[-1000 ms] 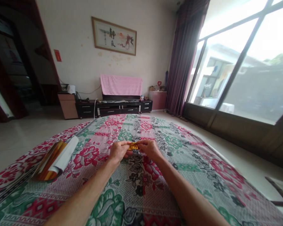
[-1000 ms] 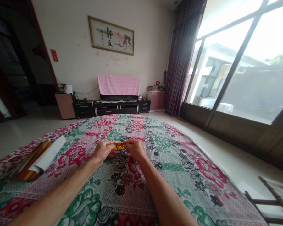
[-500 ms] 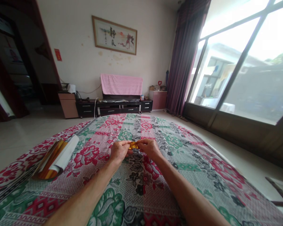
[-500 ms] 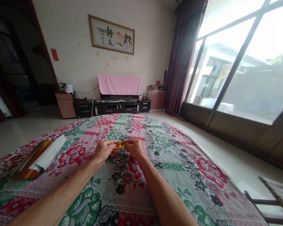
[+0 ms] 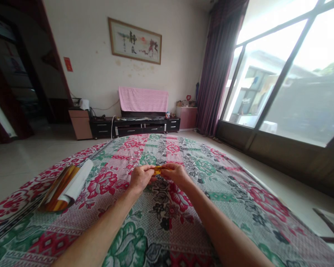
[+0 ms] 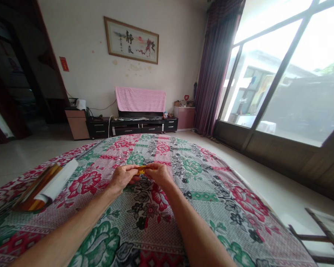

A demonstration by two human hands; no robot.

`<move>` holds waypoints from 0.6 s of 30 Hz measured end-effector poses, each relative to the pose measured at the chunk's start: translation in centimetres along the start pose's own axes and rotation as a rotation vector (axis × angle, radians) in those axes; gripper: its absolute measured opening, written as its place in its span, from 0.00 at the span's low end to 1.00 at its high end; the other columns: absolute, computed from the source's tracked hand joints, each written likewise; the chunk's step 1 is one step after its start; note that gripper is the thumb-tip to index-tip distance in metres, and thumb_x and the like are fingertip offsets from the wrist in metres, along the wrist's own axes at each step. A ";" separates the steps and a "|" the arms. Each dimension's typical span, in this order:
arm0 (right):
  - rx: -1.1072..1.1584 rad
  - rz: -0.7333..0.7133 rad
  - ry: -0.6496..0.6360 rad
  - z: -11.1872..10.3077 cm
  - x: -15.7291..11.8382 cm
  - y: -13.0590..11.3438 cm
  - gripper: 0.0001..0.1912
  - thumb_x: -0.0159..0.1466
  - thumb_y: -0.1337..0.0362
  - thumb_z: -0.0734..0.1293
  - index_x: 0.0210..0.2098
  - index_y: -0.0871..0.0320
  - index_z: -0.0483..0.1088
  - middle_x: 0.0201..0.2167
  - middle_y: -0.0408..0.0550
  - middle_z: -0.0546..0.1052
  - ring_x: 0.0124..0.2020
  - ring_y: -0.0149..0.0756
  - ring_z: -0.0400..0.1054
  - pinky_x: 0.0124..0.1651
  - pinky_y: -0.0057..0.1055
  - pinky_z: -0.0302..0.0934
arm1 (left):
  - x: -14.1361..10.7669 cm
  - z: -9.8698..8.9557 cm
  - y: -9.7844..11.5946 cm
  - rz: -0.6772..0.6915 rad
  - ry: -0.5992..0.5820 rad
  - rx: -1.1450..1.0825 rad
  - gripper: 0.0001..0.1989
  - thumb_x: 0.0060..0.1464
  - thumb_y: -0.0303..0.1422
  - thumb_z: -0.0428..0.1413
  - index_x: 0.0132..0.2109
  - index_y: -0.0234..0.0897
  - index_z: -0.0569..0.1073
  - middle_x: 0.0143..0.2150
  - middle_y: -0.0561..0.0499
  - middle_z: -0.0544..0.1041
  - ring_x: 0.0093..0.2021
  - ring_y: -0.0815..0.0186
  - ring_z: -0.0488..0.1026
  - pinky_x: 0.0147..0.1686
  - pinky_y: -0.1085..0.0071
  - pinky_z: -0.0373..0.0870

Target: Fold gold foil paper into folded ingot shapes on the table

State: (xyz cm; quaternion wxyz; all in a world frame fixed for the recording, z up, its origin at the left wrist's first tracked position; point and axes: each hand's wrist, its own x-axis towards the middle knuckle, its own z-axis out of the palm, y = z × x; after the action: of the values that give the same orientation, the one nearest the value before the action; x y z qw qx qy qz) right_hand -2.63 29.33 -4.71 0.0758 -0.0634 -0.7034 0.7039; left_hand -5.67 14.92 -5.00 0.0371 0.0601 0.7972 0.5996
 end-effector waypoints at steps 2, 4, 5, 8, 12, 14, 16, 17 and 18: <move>0.003 0.018 -0.010 -0.1 -0.1 -0.2 0.06 0.50 0.73 0.67 0.29 0.61 0.74 0.18 0.40 0.74 0.18 0.24 0.66 0.25 0.20 0.63 | 0.0 -0.1 0.1 0.001 -0.004 0.034 0.16 0.47 0.31 0.53 0.45 0.35 0.75 0.30 0.50 0.80 0.26 0.66 0.77 0.18 0.79 0.67; 0.005 0.042 -0.023 -0.2 -0.2 -0.4 0.06 0.52 0.73 0.66 0.29 0.61 0.74 0.18 0.41 0.75 0.19 0.25 0.68 0.25 0.20 0.64 | 0.0 -0.3 0.2 0.006 -0.002 0.073 0.16 0.47 0.31 0.53 0.44 0.36 0.76 0.31 0.50 0.80 0.25 0.66 0.77 0.18 0.80 0.66; 0.005 0.049 -0.027 -0.3 -0.3 -0.5 0.07 0.53 0.74 0.65 0.30 0.61 0.74 0.19 0.42 0.76 0.20 0.25 0.69 0.26 0.20 0.65 | 0.0 -0.3 0.2 0.004 -0.005 0.084 0.16 0.47 0.30 0.53 0.44 0.36 0.76 0.31 0.49 0.80 0.25 0.67 0.77 0.17 0.80 0.66; -0.012 0.049 -0.038 -0.5 -0.4 -0.5 0.09 0.55 0.75 0.63 0.30 0.61 0.75 0.22 0.43 0.77 0.21 0.25 0.70 0.26 0.19 0.66 | -0.1 -0.4 0.3 -0.028 -0.037 0.089 0.18 0.48 0.29 0.52 0.47 0.35 0.75 0.31 0.49 0.80 0.25 0.68 0.76 0.16 0.82 0.63; -0.033 0.046 -0.049 -0.6 -0.2 -0.3 0.11 0.56 0.75 0.62 0.32 0.61 0.75 0.23 0.43 0.77 0.21 0.26 0.71 0.25 0.19 0.66 | 0.1 -0.5 0.2 -0.055 -0.070 0.103 0.18 0.48 0.28 0.52 0.47 0.33 0.75 0.29 0.48 0.80 0.22 0.69 0.75 0.14 0.82 0.61; -0.034 0.051 -0.047 -0.6 -0.1 -0.3 0.11 0.56 0.75 0.62 0.32 0.62 0.75 0.22 0.44 0.77 0.21 0.26 0.71 0.25 0.19 0.66 | 0.2 -0.6 0.0 -0.061 -0.068 0.113 0.18 0.47 0.28 0.53 0.47 0.34 0.76 0.28 0.48 0.79 0.21 0.69 0.75 0.14 0.82 0.60; -0.031 0.055 -0.038 -0.6 -0.1 -0.3 0.10 0.56 0.75 0.63 0.33 0.61 0.76 0.21 0.43 0.77 0.22 0.26 0.71 0.24 0.18 0.66 | 0.3 -0.6 0.0 -0.063 -0.053 0.119 0.18 0.47 0.29 0.54 0.46 0.34 0.76 0.27 0.49 0.79 0.20 0.70 0.74 0.14 0.82 0.60; -0.029 0.056 -0.035 -0.5 -0.1 -0.3 0.10 0.56 0.74 0.63 0.33 0.61 0.76 0.22 0.43 0.77 0.22 0.26 0.72 0.23 0.18 0.65 | 0.3 -0.6 -0.1 -0.062 -0.045 0.119 0.17 0.47 0.29 0.54 0.46 0.35 0.76 0.26 0.49 0.79 0.20 0.70 0.74 0.14 0.82 0.60; -0.026 0.056 -0.033 -0.5 -0.1 -0.3 0.10 0.55 0.74 0.63 0.33 0.61 0.76 0.22 0.43 0.77 0.23 0.26 0.72 0.23 0.18 0.65 | 0.3 -0.6 -0.1 -0.061 -0.038 0.116 0.17 0.47 0.29 0.54 0.46 0.35 0.76 0.26 0.49 0.79 0.20 0.70 0.74 0.14 0.82 0.61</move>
State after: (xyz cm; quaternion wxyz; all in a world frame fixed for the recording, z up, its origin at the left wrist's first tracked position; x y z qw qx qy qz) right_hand -2.45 29.84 -4.40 0.0437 -0.0726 -0.7117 0.6973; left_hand -6.08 14.37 -4.90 0.0669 0.0489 0.8313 0.5496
